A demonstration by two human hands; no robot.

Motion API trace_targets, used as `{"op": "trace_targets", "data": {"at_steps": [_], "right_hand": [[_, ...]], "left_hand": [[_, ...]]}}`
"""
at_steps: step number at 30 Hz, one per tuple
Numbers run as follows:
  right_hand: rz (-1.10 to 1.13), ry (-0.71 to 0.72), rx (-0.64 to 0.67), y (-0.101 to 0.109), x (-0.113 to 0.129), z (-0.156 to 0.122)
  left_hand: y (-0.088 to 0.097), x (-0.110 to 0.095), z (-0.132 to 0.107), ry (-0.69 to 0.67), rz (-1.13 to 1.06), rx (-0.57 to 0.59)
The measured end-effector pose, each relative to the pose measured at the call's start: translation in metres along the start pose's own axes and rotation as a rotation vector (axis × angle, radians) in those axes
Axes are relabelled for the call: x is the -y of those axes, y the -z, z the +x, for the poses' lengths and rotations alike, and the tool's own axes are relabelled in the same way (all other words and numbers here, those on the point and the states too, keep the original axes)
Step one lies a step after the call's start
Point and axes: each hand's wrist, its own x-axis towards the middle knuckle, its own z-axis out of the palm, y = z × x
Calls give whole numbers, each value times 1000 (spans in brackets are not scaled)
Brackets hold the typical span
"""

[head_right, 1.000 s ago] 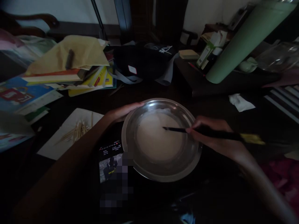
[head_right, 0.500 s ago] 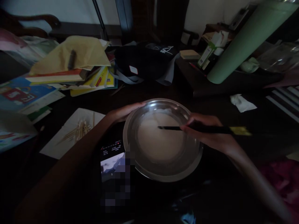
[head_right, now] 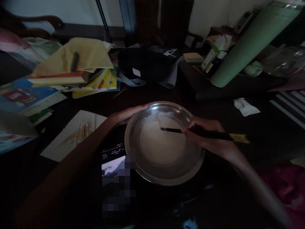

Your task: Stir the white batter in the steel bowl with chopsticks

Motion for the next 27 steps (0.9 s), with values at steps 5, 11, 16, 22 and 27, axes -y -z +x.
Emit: {"op": "trace_targets", "data": {"at_steps": [5, 11, 16, 22, 27], "right_hand": [[-8, 11, 152, 9, -15, -37], [64, 74, 161, -14, 18, -5], [-42, 28, 15, 8, -3, -12], [45, 88, 315, 12, -6, -28], [55, 111, 166, -1, 11, 7]], "left_hand": [[-1, -1, 1, -8, -28, 64], [2, 1, 2, 10, -30, 36], [0, -1, 1, -19, -27, 42], [0, -1, 1, -2, -25, 48], [0, 0, 1, -9, -9, -2]]}}
